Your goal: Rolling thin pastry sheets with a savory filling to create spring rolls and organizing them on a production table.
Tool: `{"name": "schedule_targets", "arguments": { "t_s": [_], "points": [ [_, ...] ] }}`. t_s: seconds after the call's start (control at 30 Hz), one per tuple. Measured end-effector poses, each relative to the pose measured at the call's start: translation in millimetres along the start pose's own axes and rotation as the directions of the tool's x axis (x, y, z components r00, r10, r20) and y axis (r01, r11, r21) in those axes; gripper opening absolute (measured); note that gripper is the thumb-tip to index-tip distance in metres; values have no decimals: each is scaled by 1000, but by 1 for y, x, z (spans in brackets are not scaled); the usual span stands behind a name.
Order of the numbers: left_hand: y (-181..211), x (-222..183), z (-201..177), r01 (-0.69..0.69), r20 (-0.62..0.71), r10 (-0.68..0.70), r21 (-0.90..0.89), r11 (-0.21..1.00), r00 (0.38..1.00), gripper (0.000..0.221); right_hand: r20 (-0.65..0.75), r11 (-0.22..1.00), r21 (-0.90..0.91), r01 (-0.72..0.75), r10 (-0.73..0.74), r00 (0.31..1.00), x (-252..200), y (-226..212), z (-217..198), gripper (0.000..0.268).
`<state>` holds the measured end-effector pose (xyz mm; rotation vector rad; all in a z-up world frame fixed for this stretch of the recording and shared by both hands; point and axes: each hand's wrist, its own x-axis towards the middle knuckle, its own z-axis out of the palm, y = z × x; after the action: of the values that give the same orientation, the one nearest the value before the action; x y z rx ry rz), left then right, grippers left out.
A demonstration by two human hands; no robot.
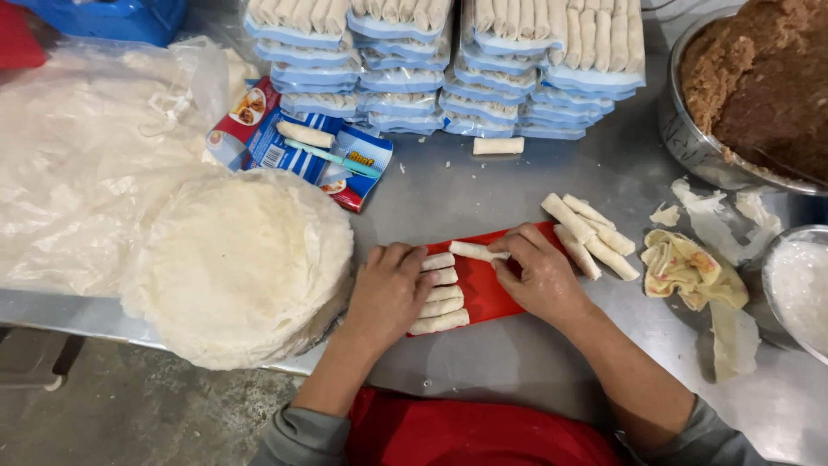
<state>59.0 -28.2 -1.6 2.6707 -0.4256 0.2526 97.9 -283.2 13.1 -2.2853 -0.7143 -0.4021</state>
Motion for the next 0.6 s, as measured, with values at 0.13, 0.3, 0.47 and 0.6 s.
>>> {"name": "schedule_targets", "arguments": {
  "t_s": [0.13, 0.3, 0.47, 0.6],
  "points": [
    [3, -10, 12, -7, 39, 7, 3, 1000, 999, 41, 11, 999, -8, 34, -33, 999, 1, -1, -3, 16],
    [20, -25, -1, 59, 140, -53, -45, 997, 989, 63, 19, 996, -83, 35, -34, 999, -2, 4, 3, 15],
    [42, -52, 18, 58, -22, -56, 145, 988, 998, 127, 42, 995, 33, 89, -91, 995, 3, -1, 6, 15],
    [37, -50, 22, -77, -151, 98, 139, 987, 984, 106, 101, 988, 20, 151, -153, 983, 9, -9, 17, 14]
  ]
}}
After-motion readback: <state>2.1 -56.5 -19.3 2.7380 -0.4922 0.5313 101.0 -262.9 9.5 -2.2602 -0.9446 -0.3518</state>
